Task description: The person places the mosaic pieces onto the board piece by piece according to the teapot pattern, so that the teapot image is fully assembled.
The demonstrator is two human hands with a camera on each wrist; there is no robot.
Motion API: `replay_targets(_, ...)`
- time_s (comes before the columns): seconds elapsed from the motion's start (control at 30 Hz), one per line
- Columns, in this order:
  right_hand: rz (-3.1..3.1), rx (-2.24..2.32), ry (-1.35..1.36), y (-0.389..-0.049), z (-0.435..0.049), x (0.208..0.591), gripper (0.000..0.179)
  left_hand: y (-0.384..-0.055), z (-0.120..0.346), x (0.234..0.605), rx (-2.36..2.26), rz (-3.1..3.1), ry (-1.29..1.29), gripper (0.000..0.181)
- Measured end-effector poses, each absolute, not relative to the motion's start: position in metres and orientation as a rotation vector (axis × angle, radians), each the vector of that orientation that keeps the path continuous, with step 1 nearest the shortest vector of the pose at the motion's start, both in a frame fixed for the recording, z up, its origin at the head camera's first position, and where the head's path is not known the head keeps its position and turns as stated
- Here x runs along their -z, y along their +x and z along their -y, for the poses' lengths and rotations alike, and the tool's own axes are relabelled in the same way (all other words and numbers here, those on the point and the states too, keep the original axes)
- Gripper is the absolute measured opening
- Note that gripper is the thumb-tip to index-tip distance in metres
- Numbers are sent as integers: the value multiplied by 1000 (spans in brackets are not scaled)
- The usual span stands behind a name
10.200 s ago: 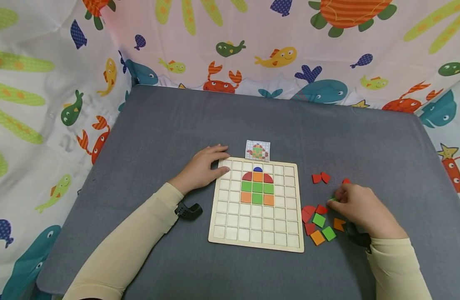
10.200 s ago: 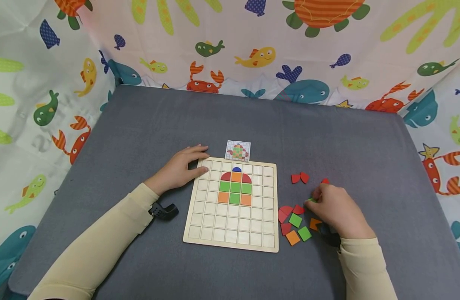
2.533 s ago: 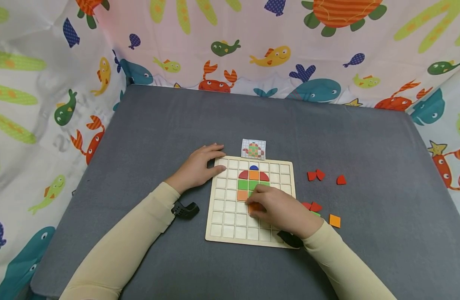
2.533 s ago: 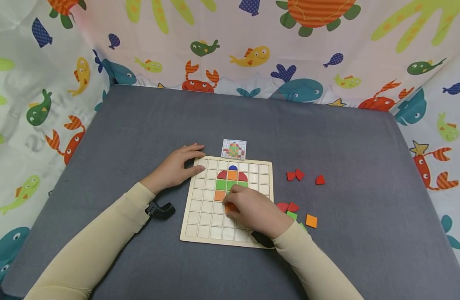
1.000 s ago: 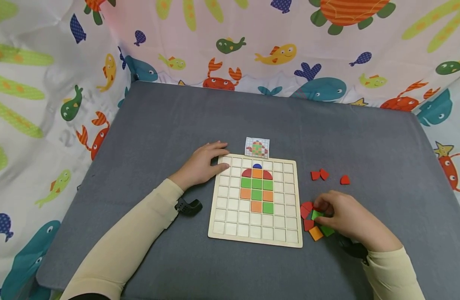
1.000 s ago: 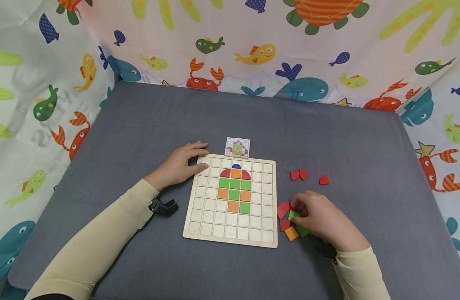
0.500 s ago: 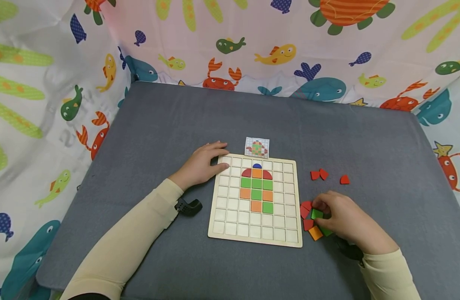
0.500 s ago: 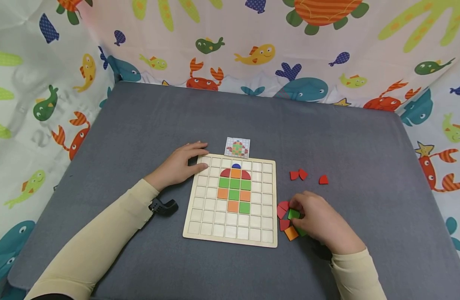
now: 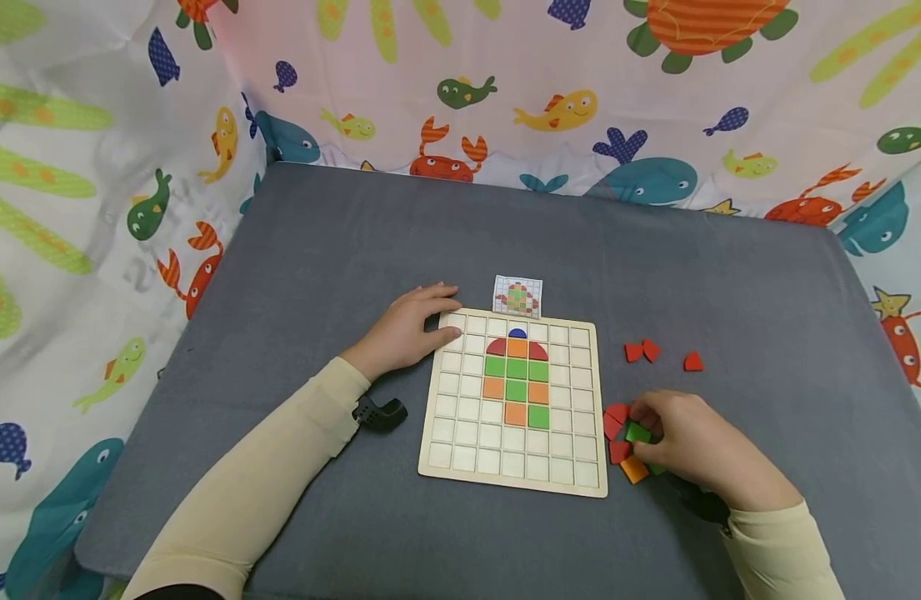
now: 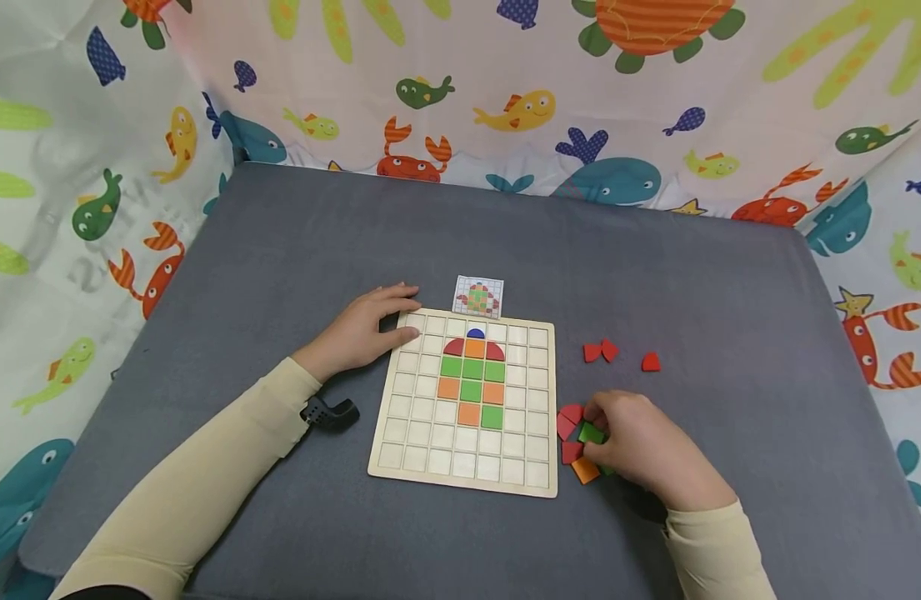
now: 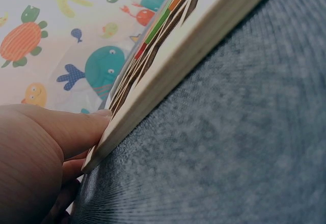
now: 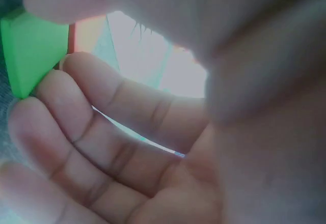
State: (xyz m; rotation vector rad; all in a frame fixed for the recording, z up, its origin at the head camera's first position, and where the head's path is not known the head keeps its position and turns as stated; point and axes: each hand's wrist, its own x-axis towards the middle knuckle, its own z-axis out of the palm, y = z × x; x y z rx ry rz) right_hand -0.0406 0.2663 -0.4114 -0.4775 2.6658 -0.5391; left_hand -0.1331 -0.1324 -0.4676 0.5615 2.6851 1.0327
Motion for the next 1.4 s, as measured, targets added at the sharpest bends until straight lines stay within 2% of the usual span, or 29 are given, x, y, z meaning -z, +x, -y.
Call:
replay_targets(0.27, -2679, 524, -471, -43, -262, 402, 23, -133, 132, 467, -1038, -2682, 570, 51)
replay_targets(0.53, -2676, 481, -543, -52, -236, 397, 19, -133, 133, 468, -1034, -2684, 561, 51)
replay_targets(0.9, -2681, 353, -822, -68, -189, 396, 19, -132, 133, 468, -1027, -2688, 576, 50)
replay_targets(1.4, -2616, 335, -1019, -75, -138, 399, 17, -133, 133, 470, -1014, -2704, 582, 51)
